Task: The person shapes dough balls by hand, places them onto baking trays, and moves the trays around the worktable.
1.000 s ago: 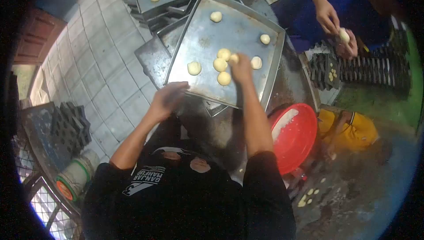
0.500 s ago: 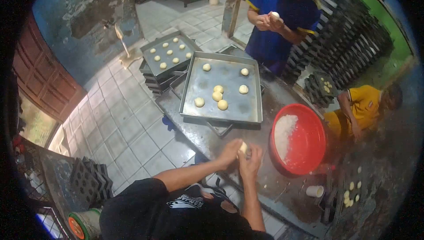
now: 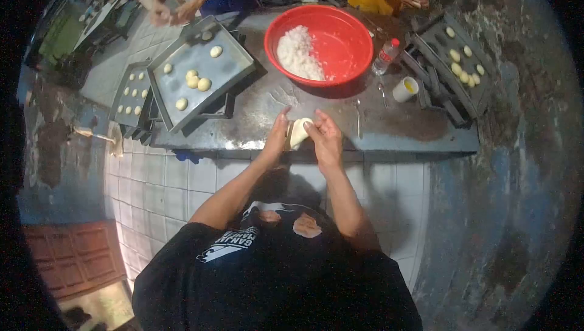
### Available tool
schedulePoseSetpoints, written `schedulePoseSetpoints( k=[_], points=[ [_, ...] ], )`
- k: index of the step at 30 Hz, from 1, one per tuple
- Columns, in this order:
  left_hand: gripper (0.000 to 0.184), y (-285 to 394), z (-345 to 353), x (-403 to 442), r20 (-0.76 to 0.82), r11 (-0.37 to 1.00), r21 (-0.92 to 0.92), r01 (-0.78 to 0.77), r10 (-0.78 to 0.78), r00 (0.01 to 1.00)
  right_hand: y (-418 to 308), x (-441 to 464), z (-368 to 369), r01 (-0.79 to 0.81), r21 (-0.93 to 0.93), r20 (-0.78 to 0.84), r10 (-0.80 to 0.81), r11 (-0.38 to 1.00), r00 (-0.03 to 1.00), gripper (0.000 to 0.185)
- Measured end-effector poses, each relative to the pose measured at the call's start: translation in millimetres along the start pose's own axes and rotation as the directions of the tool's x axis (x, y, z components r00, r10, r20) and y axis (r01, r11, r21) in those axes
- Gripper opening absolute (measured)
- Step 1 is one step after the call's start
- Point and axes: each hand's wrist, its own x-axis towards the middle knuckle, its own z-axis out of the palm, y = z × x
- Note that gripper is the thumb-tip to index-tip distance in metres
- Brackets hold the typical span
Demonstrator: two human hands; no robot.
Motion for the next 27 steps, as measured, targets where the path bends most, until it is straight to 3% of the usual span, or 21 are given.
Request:
schedulePoseSetpoints(
  k=[2, 3, 5, 6, 9, 10, 11, 12, 13, 14, 15, 16, 17, 21, 23, 27],
  points=[
    [0.038, -11.3, -13.1, 2.5, -0.040, 0.959, 0.126, 0.252, -0.249, 0.968, 19.4, 20.4, -9.7, 0.140, -0.404, -0.035, -0.169, 0.904, 0.985, 0.032],
    [0.037, -16.6, -19.4, 0.5, 0.094, 0.939, 0.258, 0.225, -0.256, 0.962, 45.8, 31.3, -17.8, 0.141, -0.490, -0.020, -0.173, 0.860, 0.985, 0.028],
    [0.033, -26.3, -24.7, -3.4, 0.217, 0.952, 0.265, 0.156, -0.217, 0.952, 61.3, 34.9, -17.6, 0.513, -0.717, 0.427, -0.284, 0.472, 0.859, 0.026],
    [0.033, -28.9, -25.9, 3.8, 0.221, 0.950, 0.262, 0.171, -0.232, 0.947, 51.2, 38.2, -7.1, 0.613, -0.692, 0.588, -0.195, 0.382, 0.785, 0.024],
    [0.028, -20.9, -32.1, 33.9, 0.223, 0.955, 0.287, 0.080, -0.148, 0.963, 12.3, 93.2, 5.6, 0.609, -0.675, 0.564, -0.241, 0.416, 0.790, 0.024],
    [0.029, -9.8, -33.1, 46.7, 0.197, 0.970, 0.179, 0.166, -0.201, 0.960, -14.1, 119.5, 9.5, 0.419, -0.751, 0.419, -0.122, 0.511, 0.900, 0.026],
    [0.029, -1.6, -35.6, 62.6, 0.178, 0.968, 0.063, 0.245, -0.252, 0.951, 0.5, 166.1, -6.4, 0.300, -0.709, 0.263, -0.155, 0.638, 0.952, 0.027],
    [0.040, 0.8, -42.3, 80.0, 0.191, 0.979, 0.106, 0.173, -0.191, 0.963, -19.3, 200.8, -8.0, 0.248, -0.778, 0.225, -0.111, 0.577, 0.968, 0.026],
    [0.040, 5.1, -45.7, 93.6, 0.185, 0.978, 0.087, 0.190, -0.203, 0.961, 4.4, 257.2, -38.7, 0.421, -0.820, 0.336, -0.270, 0.387, 0.902, 0.023],
    [0.048, 12.1, -48.7, 105.8, 0.151, 0.990, 0.075, 0.118, -0.128, 0.980, 23.9, 305.6, -60.3, 0.351, -0.788, 0.289, -0.200, 0.506, 0.936, 0.023],
    [0.058, 19.6, -52.8, 119.0, 0.114, 0.997, 0.070, 0.045, -0.052, 0.992, 30.1, 341.6, -68.8, 0.340, -0.795, 0.288, -0.181, 0.503, 0.940, 0.023],
    [0.073, 25.3, -58.5, 131.6, 0.135, 0.998, 0.041, 0.044, -0.049, 0.990, 35.4, 372.1, -73.6, 0.317, -0.860, 0.278, -0.156, 0.400, 0.948, 0.023],
    [0.073, 31.9, -62.0, 142.3, 0.127, 0.998, 0.037, 0.058, -0.063, 0.990, 41.6, 395.9, -72.9, 0.296, -0.909, 0.267, -0.134, 0.292, 0.954, 0.024],
    [0.065, 51.0, -79.9, 174.5, 0.051, 0.997, -0.022, 0.079, -0.078, 0.996, 78.4, 449.6, -64.8, 0.362, -0.916, 0.347, -0.112, 0.174, 0.931, 0.024],
    [0.056, 53.4, -88.6, 187.2, 0.014, 0.991, 0.034, 0.128, -0.129, 0.992, 99.5, 461.3, -66.0, 0.498, -0.861, 0.486, -0.119, 0.103, 0.866, 0.021],
    [0.045, 57.8, -98.7, 212.8, -0.034, 0.985, 0.107, 0.138, -0.135, 0.990, 85.3, 483.0, -74.3, 0.339, -0.941, 0.338, 0.019, -0.017, 0.941, 0.018]
  ],
)
